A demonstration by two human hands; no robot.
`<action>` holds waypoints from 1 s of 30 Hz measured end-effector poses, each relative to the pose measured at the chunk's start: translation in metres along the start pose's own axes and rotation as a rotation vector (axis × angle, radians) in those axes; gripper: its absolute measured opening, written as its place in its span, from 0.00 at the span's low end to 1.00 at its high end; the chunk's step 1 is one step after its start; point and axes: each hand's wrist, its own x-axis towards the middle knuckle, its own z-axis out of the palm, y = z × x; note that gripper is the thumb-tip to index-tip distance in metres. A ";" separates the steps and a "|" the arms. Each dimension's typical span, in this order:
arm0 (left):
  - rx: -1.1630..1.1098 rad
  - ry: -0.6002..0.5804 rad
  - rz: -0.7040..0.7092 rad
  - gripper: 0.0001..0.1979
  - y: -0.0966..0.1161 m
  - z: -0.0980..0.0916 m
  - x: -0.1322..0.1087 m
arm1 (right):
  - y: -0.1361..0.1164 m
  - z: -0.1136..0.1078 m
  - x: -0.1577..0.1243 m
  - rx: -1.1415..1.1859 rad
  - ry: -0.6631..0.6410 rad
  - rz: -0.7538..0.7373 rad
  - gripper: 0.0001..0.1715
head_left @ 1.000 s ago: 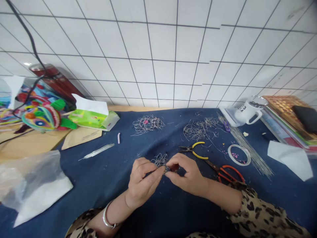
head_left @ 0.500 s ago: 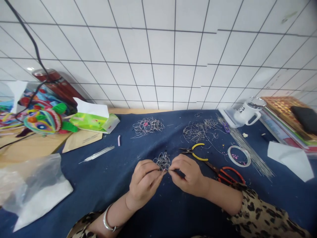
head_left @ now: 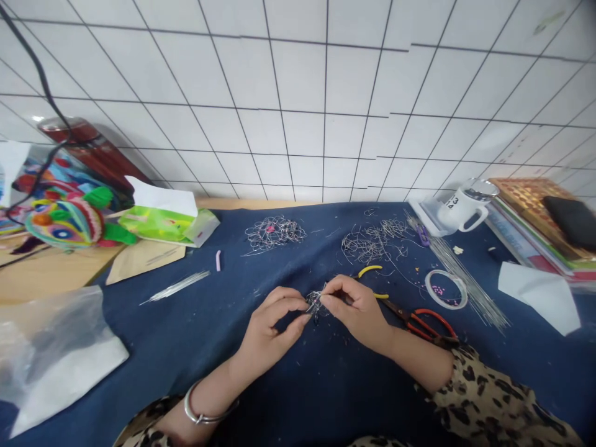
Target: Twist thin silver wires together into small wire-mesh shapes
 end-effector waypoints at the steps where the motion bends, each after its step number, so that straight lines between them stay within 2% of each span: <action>1: -0.020 -0.014 -0.031 0.06 0.000 0.000 0.000 | 0.001 0.000 0.000 0.034 0.001 0.028 0.02; 6: -0.129 -0.016 -0.191 0.02 -0.002 0.003 -0.001 | 0.005 0.000 0.001 0.119 0.004 0.092 0.04; 9: -0.209 0.049 -0.294 0.04 -0.003 0.005 -0.001 | 0.005 0.001 0.001 0.127 0.050 0.094 0.07; 14: -0.390 0.181 -0.405 0.07 -0.006 0.008 -0.001 | 0.005 0.000 0.003 0.063 0.111 0.139 0.06; 20: -0.424 0.203 -0.423 0.07 -0.006 0.009 -0.002 | 0.013 0.007 0.002 -0.036 0.001 0.208 0.06; 26: -0.419 0.202 -0.419 0.06 -0.008 0.011 -0.004 | 0.016 0.013 -0.001 -0.096 0.079 0.218 0.04; 30: -0.401 0.238 -0.423 0.06 -0.008 0.012 -0.005 | 0.016 0.015 -0.003 -0.115 0.052 0.226 0.04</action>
